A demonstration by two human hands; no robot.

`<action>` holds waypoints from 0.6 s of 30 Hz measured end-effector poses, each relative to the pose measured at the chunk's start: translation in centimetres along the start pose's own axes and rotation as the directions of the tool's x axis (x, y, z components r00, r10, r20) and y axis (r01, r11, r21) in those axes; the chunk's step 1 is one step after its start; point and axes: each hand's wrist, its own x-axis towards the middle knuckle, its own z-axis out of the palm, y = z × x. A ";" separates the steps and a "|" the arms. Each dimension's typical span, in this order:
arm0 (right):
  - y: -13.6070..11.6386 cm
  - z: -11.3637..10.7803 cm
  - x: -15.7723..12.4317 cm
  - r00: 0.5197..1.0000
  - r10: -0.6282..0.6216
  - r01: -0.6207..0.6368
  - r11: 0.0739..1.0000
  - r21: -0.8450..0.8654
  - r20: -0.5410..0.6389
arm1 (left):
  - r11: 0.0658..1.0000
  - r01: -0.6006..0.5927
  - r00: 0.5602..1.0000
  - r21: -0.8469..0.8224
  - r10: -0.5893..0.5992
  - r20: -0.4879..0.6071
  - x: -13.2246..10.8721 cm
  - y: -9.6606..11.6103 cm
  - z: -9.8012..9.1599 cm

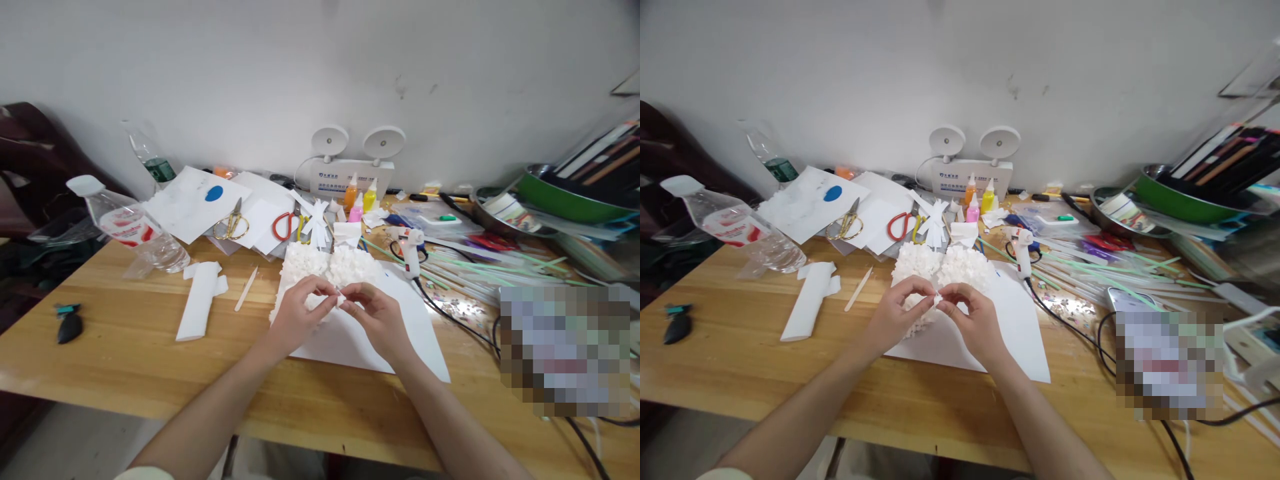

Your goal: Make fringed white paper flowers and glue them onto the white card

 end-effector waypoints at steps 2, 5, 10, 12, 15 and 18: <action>-0.1 0.0 0.0 1.000 -0.004 0.004 1.000 -0.002 -0.009 | 1.000 0.006 1.000 -0.001 -0.006 0.029 0.0 0.2 0.0; -0.2 0.0 0.0 1.000 -0.012 0.012 1.000 -0.015 -0.024 | 1.000 0.002 0.999 -0.016 -0.002 0.043 -0.1 0.4 0.0; 0.0 -0.1 -0.1 0.999 -0.024 0.023 0.999 -0.034 -0.040 | 1.000 -0.010 0.999 -0.029 0.011 0.038 -0.1 0.4 0.0; 0.0 -0.1 -0.1 0.999 -0.024 0.023 0.999 -0.039 -0.042 | 1.000 -0.006 0.999 -0.030 0.008 0.040 -0.1 0.4 -0.1; 0.0 0.0 -0.1 0.999 -0.023 0.021 0.999 -0.046 -0.041 | 0.999 -0.003 0.999 -0.042 0.004 0.035 -0.1 0.4 -0.1; 0.0 0.0 -0.1 0.998 -0.034 0.031 0.998 -0.059 -0.046 | 0.999 0.011 0.999 -0.053 -0.008 0.039 -0.1 0.5 -0.1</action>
